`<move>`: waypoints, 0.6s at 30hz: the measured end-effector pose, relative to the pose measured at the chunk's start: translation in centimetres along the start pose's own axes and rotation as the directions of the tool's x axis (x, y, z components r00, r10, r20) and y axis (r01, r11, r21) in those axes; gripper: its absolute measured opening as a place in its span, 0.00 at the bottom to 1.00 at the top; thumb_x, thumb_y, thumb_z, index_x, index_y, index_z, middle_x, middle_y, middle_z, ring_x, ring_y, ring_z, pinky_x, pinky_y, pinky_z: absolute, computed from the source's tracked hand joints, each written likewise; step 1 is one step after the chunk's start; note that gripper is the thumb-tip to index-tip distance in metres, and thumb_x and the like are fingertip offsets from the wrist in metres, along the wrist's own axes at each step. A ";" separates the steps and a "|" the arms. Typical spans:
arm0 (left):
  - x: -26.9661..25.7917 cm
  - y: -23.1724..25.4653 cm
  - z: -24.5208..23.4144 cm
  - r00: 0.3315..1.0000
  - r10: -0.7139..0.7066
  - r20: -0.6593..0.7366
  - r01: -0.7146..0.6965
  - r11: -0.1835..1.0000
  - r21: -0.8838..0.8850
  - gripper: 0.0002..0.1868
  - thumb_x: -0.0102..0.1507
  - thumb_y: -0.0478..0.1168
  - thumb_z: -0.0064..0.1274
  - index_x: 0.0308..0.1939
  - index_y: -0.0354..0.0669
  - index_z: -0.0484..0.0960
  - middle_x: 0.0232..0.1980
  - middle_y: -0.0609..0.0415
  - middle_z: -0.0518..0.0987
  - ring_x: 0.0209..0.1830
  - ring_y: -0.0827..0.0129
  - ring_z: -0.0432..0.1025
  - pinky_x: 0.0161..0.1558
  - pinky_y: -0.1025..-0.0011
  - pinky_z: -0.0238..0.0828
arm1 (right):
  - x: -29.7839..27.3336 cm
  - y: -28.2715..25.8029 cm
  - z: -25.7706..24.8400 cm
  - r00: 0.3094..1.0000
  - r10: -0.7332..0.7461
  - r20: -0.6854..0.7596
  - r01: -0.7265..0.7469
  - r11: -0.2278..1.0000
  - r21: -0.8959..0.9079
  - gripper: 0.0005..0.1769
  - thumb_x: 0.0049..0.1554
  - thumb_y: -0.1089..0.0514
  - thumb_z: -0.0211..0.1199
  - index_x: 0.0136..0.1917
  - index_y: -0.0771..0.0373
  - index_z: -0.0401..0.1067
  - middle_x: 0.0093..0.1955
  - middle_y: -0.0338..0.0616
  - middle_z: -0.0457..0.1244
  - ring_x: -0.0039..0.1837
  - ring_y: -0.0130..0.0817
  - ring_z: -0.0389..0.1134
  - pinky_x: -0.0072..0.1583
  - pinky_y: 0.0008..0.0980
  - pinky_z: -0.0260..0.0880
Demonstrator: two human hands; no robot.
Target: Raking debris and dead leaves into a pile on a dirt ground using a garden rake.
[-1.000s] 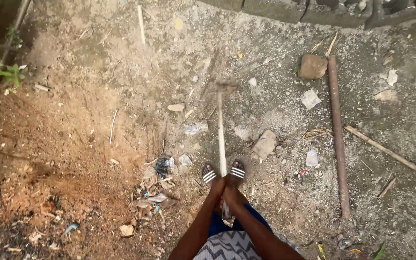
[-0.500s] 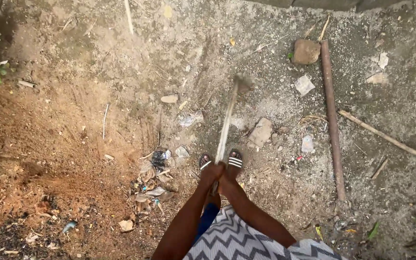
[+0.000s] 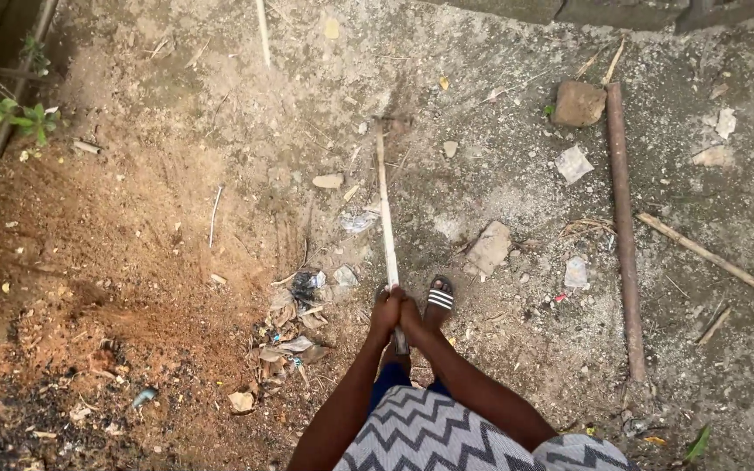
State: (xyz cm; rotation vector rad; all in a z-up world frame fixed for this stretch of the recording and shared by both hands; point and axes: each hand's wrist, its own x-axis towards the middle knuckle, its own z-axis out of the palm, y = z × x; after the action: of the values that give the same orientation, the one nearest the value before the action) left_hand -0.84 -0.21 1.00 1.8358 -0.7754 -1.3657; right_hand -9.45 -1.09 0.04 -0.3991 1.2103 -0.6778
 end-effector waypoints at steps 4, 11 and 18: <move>2.4 3.1 0.0 0.994 -0.072 -0.080 0.084 0.982 0.168 0.31 0.65 0.59 0.44 0.54 0.33 0.80 0.50 0.37 0.82 0.50 0.50 0.77 0.53 0.59 0.71 | 14.7 7.6 -2.6 0.998 0.054 0.032 -0.051 0.996 -0.079 0.22 0.66 0.45 0.44 0.50 0.63 0.72 0.39 0.41 0.64 0.36 0.31 0.63 0.35 0.33 0.62; -0.3 -8.5 -6.2 0.963 0.266 -0.039 -0.243 0.925 0.293 0.20 0.70 0.48 0.37 0.49 0.38 0.79 0.47 0.35 0.82 0.45 0.47 0.77 0.50 0.60 0.74 | 6.6 13.5 2.0 0.982 0.101 0.157 -0.087 0.992 -0.089 0.16 0.65 0.48 0.43 0.49 0.60 0.66 0.40 0.41 0.61 0.40 0.32 0.63 0.39 0.34 0.66; -16.5 1.8 -8.1 0.949 -0.264 -0.171 0.288 0.948 0.134 0.24 0.59 0.48 0.46 0.51 0.38 0.85 0.50 0.35 0.85 0.48 0.44 0.79 0.53 0.57 0.74 | -5.6 7.5 1.8 0.970 0.217 0.106 -0.201 0.969 -0.145 0.17 0.66 0.47 0.46 0.47 0.62 0.67 0.39 0.41 0.60 0.39 0.34 0.63 0.39 0.37 0.65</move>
State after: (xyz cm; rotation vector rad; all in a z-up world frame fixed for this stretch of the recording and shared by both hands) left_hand 2.58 13.52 12.95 2.2127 -0.5754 -1.3460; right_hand -6.83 8.05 0.00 -0.4109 1.1660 -0.3862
